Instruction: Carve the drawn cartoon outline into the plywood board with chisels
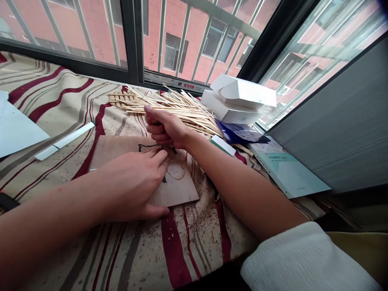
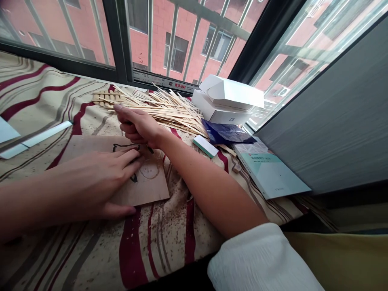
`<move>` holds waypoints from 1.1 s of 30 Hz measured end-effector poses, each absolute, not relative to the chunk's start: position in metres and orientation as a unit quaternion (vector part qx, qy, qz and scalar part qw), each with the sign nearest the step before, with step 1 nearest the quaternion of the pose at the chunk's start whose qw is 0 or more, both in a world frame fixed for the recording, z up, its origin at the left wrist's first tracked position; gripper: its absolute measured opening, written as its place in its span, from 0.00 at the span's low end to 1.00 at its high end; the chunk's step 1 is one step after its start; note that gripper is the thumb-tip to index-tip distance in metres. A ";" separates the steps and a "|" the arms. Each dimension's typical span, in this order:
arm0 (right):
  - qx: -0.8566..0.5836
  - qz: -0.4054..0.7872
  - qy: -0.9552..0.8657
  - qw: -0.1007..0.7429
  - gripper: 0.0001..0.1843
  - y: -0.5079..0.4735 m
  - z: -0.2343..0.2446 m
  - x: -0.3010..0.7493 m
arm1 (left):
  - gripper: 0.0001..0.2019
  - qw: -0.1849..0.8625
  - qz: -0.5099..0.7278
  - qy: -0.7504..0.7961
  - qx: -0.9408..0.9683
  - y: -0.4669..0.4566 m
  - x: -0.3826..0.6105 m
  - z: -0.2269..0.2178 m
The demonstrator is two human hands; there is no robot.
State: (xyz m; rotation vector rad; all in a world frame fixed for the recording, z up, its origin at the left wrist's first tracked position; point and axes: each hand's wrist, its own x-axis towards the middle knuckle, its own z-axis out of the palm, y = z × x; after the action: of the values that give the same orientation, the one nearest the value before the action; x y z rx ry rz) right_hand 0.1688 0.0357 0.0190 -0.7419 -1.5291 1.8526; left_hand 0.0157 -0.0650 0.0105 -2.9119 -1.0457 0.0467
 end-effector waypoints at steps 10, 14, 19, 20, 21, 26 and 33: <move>-0.386 0.442 -0.742 0.324 0.24 0.045 0.032 0.195 | 0.47 -0.029 0.061 -0.297 -0.952 -0.058 -0.001 0.024; -0.461 0.130 -0.867 0.139 0.18 0.050 0.032 0.196 | 0.48 -0.012 0.058 -0.290 -0.955 -0.056 -0.006 0.020; -0.459 0.057 -0.885 0.062 0.13 0.038 0.037 0.192 | 0.41 0.036 0.020 -0.270 -0.962 -0.055 -0.007 0.021; -0.460 0.050 -0.885 0.053 0.13 0.036 0.038 0.190 | 0.39 0.043 0.008 -0.264 -0.964 -0.055 -0.007 0.023; -0.462 0.044 -0.884 0.045 0.13 0.035 0.040 0.189 | 0.38 0.046 -0.003 -0.256 -0.966 -0.056 -0.007 0.025; -0.522 0.037 -0.851 0.040 0.18 0.026 0.054 0.194 | 0.32 0.046 -0.009 -0.219 -0.975 -0.057 -0.016 0.044; -0.608 0.106 -0.787 -0.002 0.17 0.005 0.068 0.216 | 0.39 0.042 0.083 -0.269 -0.959 -0.031 -0.047 0.055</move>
State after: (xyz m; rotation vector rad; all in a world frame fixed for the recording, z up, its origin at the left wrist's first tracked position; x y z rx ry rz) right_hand 0.2165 0.0050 0.0684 -1.9119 -2.4746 0.3339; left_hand -0.0472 -0.0315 0.0552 -2.9334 -0.8241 0.2548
